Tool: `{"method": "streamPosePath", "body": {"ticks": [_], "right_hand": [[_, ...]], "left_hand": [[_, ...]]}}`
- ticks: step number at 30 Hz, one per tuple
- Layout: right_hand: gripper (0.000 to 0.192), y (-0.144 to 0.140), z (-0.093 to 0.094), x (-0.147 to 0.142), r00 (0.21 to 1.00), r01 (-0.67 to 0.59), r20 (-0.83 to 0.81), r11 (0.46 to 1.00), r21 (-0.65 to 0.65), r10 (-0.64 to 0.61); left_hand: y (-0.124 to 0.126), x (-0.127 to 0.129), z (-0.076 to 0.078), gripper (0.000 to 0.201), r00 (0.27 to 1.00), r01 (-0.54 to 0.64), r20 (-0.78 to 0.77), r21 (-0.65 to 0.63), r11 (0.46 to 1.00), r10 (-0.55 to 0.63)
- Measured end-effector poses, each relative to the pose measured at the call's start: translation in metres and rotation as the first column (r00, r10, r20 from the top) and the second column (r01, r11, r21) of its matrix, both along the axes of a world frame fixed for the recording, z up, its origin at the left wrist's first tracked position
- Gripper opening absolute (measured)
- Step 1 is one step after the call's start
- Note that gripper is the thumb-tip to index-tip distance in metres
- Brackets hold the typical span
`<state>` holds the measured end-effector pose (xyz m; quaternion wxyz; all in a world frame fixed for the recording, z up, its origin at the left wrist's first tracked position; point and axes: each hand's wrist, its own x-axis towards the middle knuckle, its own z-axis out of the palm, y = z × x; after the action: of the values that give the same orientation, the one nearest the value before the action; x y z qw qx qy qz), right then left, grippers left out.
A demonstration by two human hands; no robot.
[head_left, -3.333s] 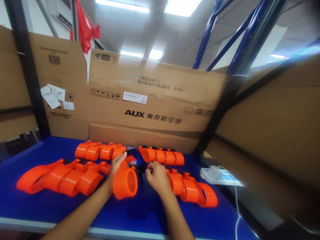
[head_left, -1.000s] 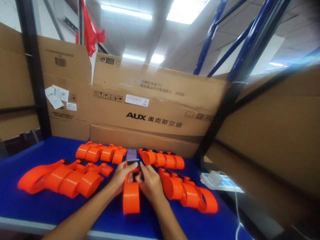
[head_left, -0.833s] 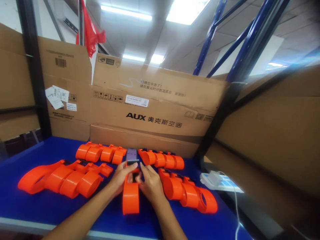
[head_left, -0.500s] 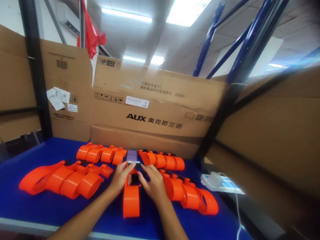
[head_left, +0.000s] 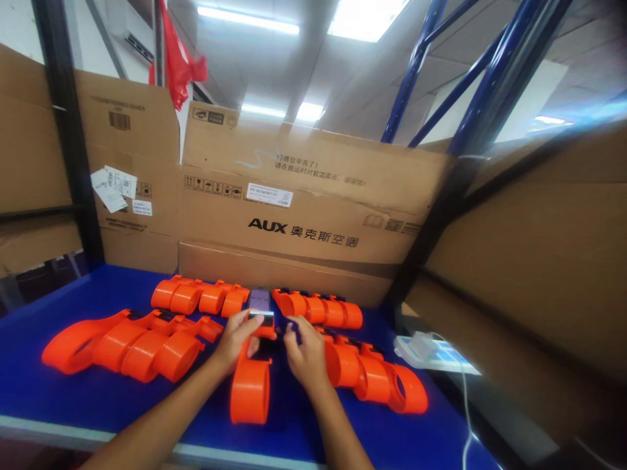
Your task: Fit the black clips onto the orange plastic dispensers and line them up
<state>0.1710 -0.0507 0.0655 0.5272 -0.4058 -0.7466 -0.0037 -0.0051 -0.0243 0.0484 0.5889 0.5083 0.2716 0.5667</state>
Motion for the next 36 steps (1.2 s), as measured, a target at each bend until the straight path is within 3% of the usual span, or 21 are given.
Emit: {"method": "streamPosePath", "body": {"ticks": [3, 5, 12, 17, 23, 27, 31, 34, 36], "right_hand": [[0.026, 0.004, 0.0, 0.006, 0.98, 0.099, -0.168, 0.992, -0.073, -0.11], [0.027, 0.008, -0.001, 0.008, 0.967, 0.165, -0.179, 0.981, -0.1, -0.181], [0.017, 0.02, -0.011, 0.016, 0.932, 0.357, 0.092, 0.93, -0.083, -0.35], [0.026, 0.023, -0.018, 0.022, 0.911, 0.401, 0.132, 0.914, -0.054, -0.392], [0.026, 0.02, -0.011, 0.018, 0.945, 0.325, 0.035, 0.945, -0.02, -0.325], [0.032, 0.007, 0.003, 0.007, 0.993, 0.111, 0.032, 0.994, -0.02, -0.111], [0.041, -0.003, 0.011, -0.004, 0.983, -0.11, 0.136, 0.991, -0.077, 0.12], [0.034, -0.003, 0.01, -0.007, 0.979, -0.15, 0.125, 0.983, -0.102, 0.163], [0.031, 0.0, 0.008, -0.005, 0.988, -0.116, 0.086, 0.988, -0.105, 0.125]], "left_hand": [[0.003, -0.002, 0.002, 0.039, 0.998, -0.009, 0.064, -0.047, 0.999, 0.012], [0.005, -0.002, 0.002, 0.038, 0.995, -0.062, 0.077, -0.072, 0.996, 0.067], [0.007, 0.001, -0.002, 0.04, 0.991, -0.098, 0.078, -0.109, 0.989, 0.107], [0.007, 0.002, -0.004, 0.043, 0.992, -0.103, 0.065, -0.116, 0.988, 0.111], [0.008, 0.004, -0.006, 0.04, 0.994, -0.105, 0.01, -0.092, 0.99, 0.106], [0.008, 0.005, -0.006, 0.04, 0.995, -0.099, -0.036, -0.085, 0.991, 0.096], [0.005, 0.005, -0.002, 0.038, 0.998, -0.055, -0.047, -0.071, 0.996, 0.052], [0.003, 0.003, 0.003, 0.038, 0.998, -0.033, -0.047, -0.053, 0.998, 0.031], [0.003, 0.0, 0.006, 0.039, 0.999, -0.036, -0.014, -0.06, 0.998, 0.035]]}}
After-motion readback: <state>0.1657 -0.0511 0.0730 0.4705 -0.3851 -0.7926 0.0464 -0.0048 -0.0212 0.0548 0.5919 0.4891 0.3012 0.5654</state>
